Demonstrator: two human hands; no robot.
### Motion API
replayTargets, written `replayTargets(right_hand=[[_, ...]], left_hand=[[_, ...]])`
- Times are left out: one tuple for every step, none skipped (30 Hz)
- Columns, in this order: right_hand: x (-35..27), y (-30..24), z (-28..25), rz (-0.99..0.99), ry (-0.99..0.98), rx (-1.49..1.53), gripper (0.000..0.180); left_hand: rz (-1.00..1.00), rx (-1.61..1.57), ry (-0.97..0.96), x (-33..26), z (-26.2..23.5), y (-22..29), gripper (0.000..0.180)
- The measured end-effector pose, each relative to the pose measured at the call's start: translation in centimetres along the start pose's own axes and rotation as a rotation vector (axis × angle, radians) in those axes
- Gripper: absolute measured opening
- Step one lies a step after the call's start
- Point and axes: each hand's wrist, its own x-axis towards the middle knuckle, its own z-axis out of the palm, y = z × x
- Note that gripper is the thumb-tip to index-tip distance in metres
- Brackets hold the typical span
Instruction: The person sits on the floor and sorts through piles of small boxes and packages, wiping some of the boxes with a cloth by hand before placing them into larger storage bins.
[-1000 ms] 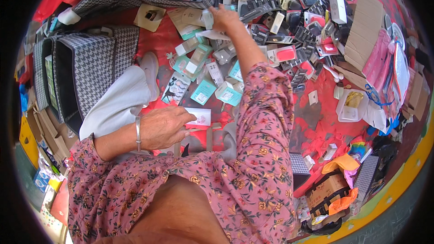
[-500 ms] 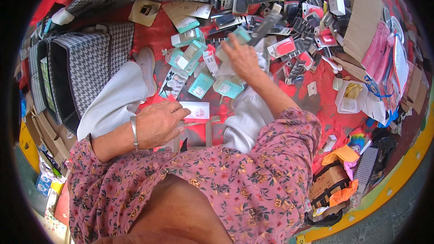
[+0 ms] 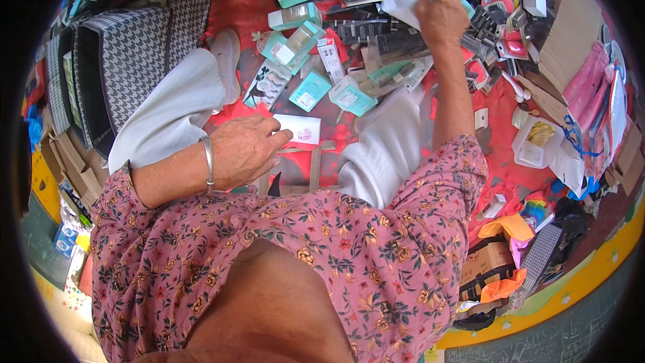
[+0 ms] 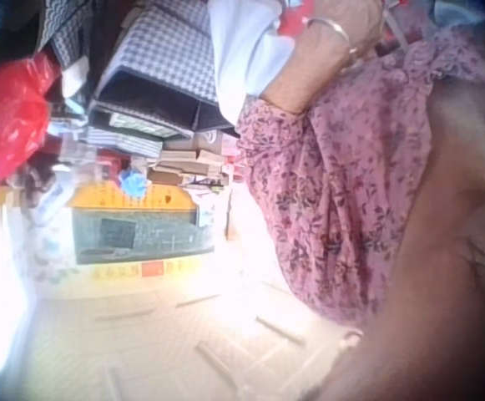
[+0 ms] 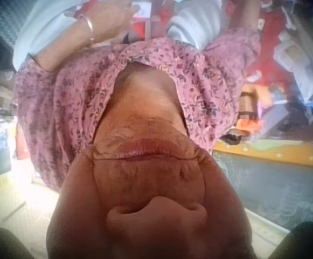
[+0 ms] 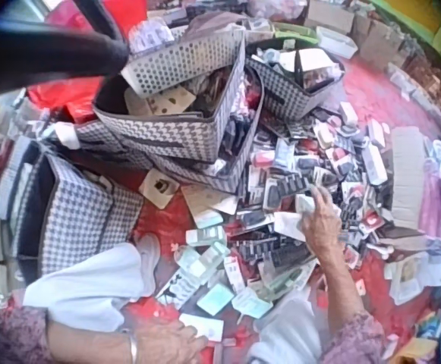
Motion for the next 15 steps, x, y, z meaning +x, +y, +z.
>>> replayTargets(right_hand=[[0.1,-1.5,0.2,0.021,-0.033,0.126,0.04],[-0.2,-2.4,2.0,-0.064,-0.157,0.228,0.033],[-1.4,-4.7,3.1,-0.086,-0.187,0.271,0.027],[-2.4,-7.4,2.7,-0.116,-0.433,0.211,0.026],[-3.7,-8.6,4.4,-0.249,-0.528,0.202,0.026],[-4.4,-10.9,5.2,-0.35,-0.683,0.102,0.031],[-5.6,-11.9,7.1,-0.464,-0.704,0.18,0.04],[-5.4,-14.2,6.2,-0.597,-0.799,0.102,0.047],[-6.3,-14.8,7.9,-0.706,-0.684,0.043,0.043],[-7.7,-14.3,10.5,-0.754,-0.652,-0.033,0.037],[-8.7,-13.9,12.8,-0.792,-0.616,-0.112,0.032],[-9.1,-14.0,12.9,-0.819,-0.658,-0.159,0.025],[-9.6,-13.9,12.8,-0.842,-0.7,-0.207,0.02],[-10.6,-13.2,13.4,-0.828,-0.671,-0.229,0.016],[-10.9,-13.2,11.8,-0.831,-0.642,-0.397,0.014]], left_hand=[[0.013,0.011,0.0,0.1,-0.3,-0.2,0.036],[-0.006,0.001,0.003,0.1,0.2,0.1,0.036],[-0.011,-0.007,0.005,-0.1,0.4,0.3,0.037],[-0.006,-0.007,0.006,-0.3,0.2,0.5,0.037],[-0.002,0.008,0.009,-0.3,0.1,0.8,0.038],[-0.011,0.04,-0.055,0.0,0.5,0.9,0.04],[0.001,0.051,-0.078,0.0,0.6,0.9,0.04],[-0.001,0.053,-0.09,-0.1,0.9,0.8,0.041],[0.004,0.072,-0.105,-0.2,1.1,0.9,0.041],[0.005,0.097,-0.079,-0.1,1.6,0.7,0.043],[0.001,0.127,-0.079,-0.1,1.4,0.6,0.043],[-0.012,0.141,-0.074,-0.2,1.4,0.6,0.043],[-0.023,0.157,-0.07,-0.3,1.4,0.6,0.043],[-0.026,0.153,-0.041,-0.4,1.5,0.5,0.042],[-0.037,0.16,-0.029,-0.6,1.6,0.5,0.043]])
